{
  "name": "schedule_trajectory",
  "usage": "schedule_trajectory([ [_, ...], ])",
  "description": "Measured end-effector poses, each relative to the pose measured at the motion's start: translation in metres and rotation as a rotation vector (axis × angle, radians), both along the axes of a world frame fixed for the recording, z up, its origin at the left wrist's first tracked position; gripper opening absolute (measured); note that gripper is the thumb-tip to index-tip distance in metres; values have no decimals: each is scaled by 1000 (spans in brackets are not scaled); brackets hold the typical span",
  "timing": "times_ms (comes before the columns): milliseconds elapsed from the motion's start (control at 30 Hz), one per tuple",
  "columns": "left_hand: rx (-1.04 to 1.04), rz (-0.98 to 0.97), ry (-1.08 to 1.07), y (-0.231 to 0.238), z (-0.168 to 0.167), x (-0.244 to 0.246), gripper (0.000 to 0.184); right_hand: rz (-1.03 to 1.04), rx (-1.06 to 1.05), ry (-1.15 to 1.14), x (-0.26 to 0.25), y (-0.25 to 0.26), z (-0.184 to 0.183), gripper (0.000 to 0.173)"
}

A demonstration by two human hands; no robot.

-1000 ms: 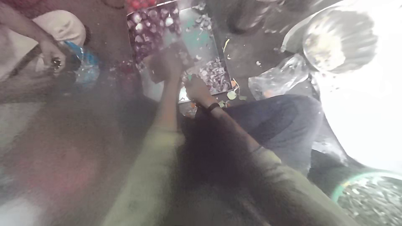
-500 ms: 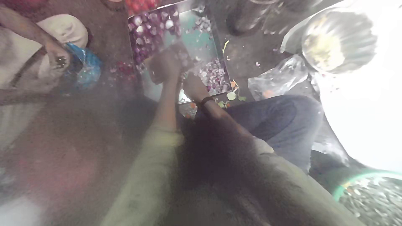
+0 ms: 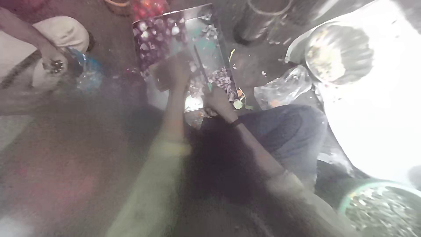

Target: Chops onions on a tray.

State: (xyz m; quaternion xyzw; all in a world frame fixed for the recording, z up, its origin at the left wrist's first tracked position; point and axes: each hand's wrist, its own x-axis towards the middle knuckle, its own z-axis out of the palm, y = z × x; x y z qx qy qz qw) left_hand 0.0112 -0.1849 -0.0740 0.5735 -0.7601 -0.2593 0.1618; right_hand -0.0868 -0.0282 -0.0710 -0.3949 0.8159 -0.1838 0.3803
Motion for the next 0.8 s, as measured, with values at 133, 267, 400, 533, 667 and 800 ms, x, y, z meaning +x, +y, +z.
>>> schedule_trajectory([
  [133,-104,-185,24,-7,-13,0,46,-59,-48,-74,-14,9,1,41],
  [267,-132,-471,-103,-8,-33,-6,37,-94,-163,-125,-9,26,-9,41],
  [400,-40,-243,-105,6,-12,-12,29,-89,-71,-108,-14,8,-3,44],
  [533,-103,-165,-132,4,-14,-3,31,-68,-98,-103,-15,11,-4,43],
  [667,-95,-117,-119,7,-11,-2,30,-73,-109,-132,-15,11,-12,41],
  [800,-71,28,-90,8,-13,2,40,-50,-47,-118,-11,8,-17,44],
])
